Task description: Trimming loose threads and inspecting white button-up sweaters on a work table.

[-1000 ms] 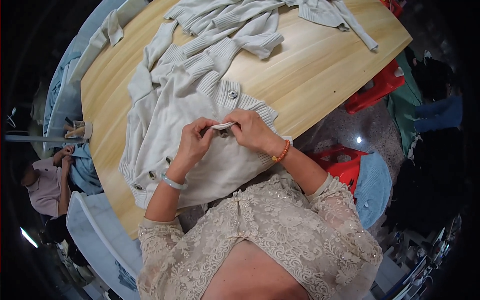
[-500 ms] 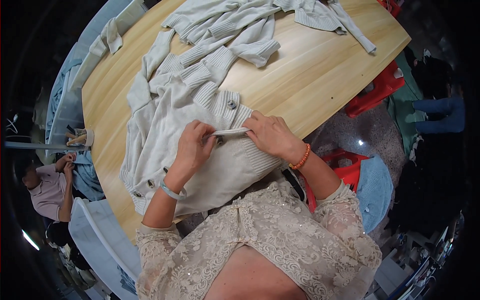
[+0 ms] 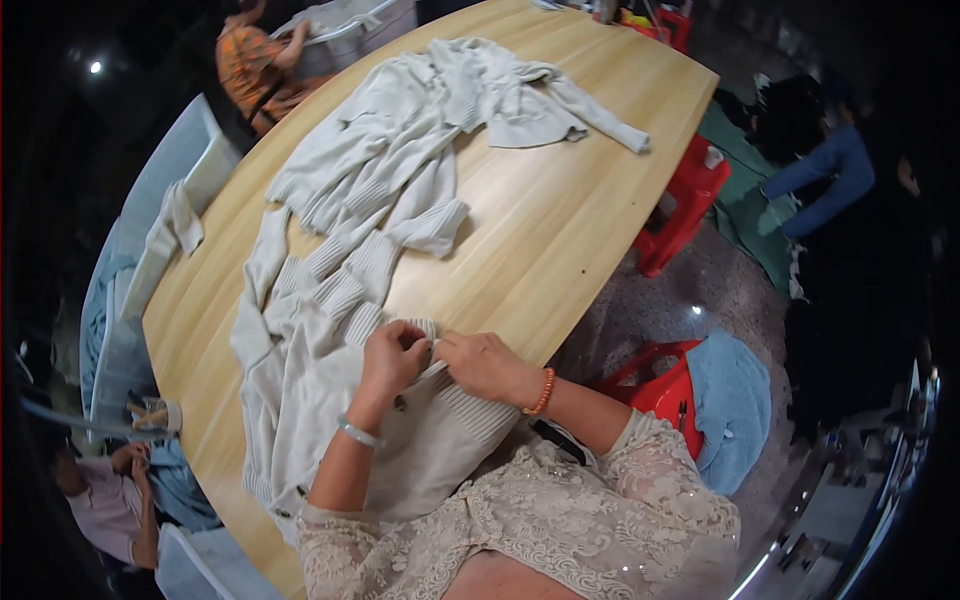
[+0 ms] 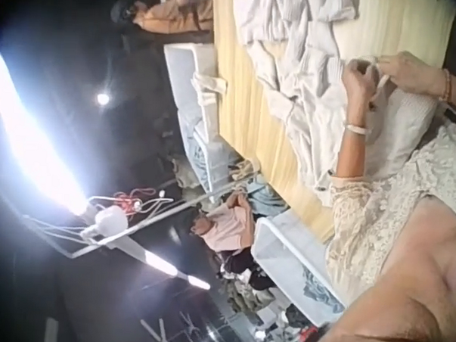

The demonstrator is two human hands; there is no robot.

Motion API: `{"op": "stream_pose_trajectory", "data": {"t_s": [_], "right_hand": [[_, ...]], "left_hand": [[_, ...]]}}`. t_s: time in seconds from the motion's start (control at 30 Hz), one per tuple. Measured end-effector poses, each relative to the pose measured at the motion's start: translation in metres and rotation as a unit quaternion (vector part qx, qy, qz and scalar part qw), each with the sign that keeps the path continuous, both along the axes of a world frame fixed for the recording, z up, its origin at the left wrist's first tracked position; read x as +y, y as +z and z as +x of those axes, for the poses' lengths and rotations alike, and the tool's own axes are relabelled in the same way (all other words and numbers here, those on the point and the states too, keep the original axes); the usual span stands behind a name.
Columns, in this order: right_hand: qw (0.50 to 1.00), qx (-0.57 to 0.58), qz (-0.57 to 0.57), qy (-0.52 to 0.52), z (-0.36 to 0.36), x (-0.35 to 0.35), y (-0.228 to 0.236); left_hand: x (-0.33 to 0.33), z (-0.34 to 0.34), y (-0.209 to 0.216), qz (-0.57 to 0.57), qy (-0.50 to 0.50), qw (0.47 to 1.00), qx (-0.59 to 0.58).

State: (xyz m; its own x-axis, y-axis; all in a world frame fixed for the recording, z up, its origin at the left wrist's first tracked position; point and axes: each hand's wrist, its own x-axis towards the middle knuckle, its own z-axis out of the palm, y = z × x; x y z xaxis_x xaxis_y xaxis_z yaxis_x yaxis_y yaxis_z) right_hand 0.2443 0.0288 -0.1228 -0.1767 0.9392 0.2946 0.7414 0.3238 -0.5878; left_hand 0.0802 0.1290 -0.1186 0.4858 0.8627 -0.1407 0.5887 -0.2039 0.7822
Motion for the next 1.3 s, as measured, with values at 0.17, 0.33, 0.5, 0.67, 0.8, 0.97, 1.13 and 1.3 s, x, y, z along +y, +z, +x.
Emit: {"op": "stream_pose_trajectory", "data": {"t_s": [0.17, 0.33, 0.5, 0.67, 0.8, 0.97, 1.13, 1.3], "right_hand": [[0.999, 0.026, 0.010, -0.035, -0.013, 0.009, 0.000], [0.998, 0.044, 0.021, -0.048, -0.017, 0.008, -0.005], [0.999, -0.027, -0.011, -0.043, -0.012, 0.001, -0.008], [0.999, 0.006, -0.037, 0.000, -0.006, 0.010, -0.011], [0.996, 0.065, -0.069, -0.002, 0.001, 0.014, -0.011], [0.989, 0.125, -0.077, 0.027, 0.001, 0.011, -0.006], [0.989, 0.112, -0.070, 0.058, -0.007, 0.014, -0.016], [0.978, 0.193, -0.050, 0.068, 0.007, 0.009, -0.009]], "left_hand": [[-0.004, -0.013, 0.009, -0.211, 0.065, 0.959, -0.178], [-0.002, -0.020, 0.002, -0.233, 0.058, 0.946, -0.216], [-0.011, -0.025, 0.019, -0.262, -0.041, 0.948, -0.174], [-0.025, -0.024, 0.015, -0.091, -0.035, 0.991, -0.096], [-0.019, -0.021, 0.008, -0.124, 0.004, 0.985, -0.122], [-0.016, -0.040, -0.008, -0.128, 0.000, 0.981, -0.147], [-0.022, -0.050, -0.008, -0.113, 0.009, 0.985, -0.132], [-0.021, -0.030, 0.001, -0.078, -0.068, 0.988, -0.113]]}}
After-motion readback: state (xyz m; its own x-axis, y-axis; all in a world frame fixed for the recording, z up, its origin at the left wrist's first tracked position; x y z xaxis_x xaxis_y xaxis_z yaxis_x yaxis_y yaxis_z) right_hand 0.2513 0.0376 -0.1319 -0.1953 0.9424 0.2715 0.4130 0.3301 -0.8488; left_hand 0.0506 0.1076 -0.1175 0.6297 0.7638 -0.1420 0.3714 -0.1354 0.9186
